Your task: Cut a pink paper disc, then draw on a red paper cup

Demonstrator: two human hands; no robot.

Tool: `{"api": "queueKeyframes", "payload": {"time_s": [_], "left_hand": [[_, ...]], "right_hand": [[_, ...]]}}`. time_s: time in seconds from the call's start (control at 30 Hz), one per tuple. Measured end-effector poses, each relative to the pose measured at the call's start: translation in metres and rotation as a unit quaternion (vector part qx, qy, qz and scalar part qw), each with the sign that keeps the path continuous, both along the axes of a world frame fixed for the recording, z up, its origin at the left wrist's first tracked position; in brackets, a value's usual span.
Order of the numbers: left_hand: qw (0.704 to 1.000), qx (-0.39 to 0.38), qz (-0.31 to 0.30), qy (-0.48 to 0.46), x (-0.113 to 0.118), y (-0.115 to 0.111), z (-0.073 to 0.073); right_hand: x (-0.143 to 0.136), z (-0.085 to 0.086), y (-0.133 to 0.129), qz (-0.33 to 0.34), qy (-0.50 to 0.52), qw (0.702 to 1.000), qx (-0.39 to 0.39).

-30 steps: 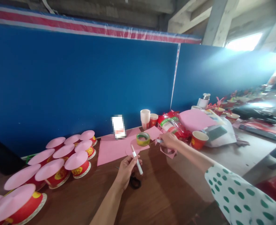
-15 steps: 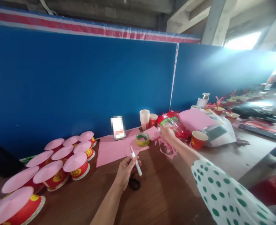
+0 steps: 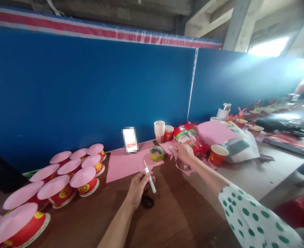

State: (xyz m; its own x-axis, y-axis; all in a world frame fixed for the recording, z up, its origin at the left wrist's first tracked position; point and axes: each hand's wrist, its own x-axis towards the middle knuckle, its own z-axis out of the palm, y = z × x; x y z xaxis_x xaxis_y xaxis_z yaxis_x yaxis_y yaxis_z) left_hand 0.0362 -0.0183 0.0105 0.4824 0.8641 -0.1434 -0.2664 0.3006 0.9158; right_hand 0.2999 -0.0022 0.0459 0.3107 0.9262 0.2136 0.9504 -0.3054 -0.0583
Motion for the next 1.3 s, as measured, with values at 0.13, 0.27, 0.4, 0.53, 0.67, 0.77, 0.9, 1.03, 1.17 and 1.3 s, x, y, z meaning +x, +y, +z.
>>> {"api": "queueKeyframes", "payload": {"time_s": [0.13,0.27,0.4,0.53,0.67,0.77,0.9,1.03,1.17,1.3], "left_hand": [[1.0,-0.002,-0.005,0.005,-0.001,-0.002,0.002],[1.0,0.005,-0.01,0.004,0.0,-0.003,0.005],[1.0,0.006,-0.014,0.007,0.0,-0.004,0.005],[1.0,0.008,-0.018,-0.003,0.0,-0.004,0.005],[1.0,0.01,-0.016,-0.014,0.0,-0.002,0.001],[1.0,0.01,-0.004,-0.022,0.0,0.001,-0.001],[0.997,0.019,0.028,-0.072,-0.002,0.005,0.005],[0.988,0.06,0.111,-0.093,-0.009,0.012,0.012],[0.981,0.101,0.161,-0.03,-0.019,0.017,0.01],[0.963,0.198,0.164,0.083,-0.03,0.016,0.003]], "right_hand": [[-0.006,-0.008,-0.004,-0.001,-0.014,1.0,0.015],[-0.006,-0.018,-0.003,-0.036,-0.005,0.999,-0.003],[-0.009,-0.029,-0.004,-0.04,-0.004,0.999,0.001],[-0.016,-0.038,-0.009,-0.032,-0.015,0.998,0.06],[-0.027,-0.03,-0.013,-0.018,-0.013,0.99,0.141],[-0.05,-0.016,-0.014,0.049,0.049,0.98,0.185],[-0.104,-0.009,-0.019,0.188,0.237,0.932,0.202],[-0.147,-0.021,-0.027,0.245,0.324,0.893,0.194],[-0.155,-0.035,-0.032,0.271,0.333,0.881,0.196],[-0.154,-0.041,-0.032,0.259,0.361,0.871,0.207]]}}
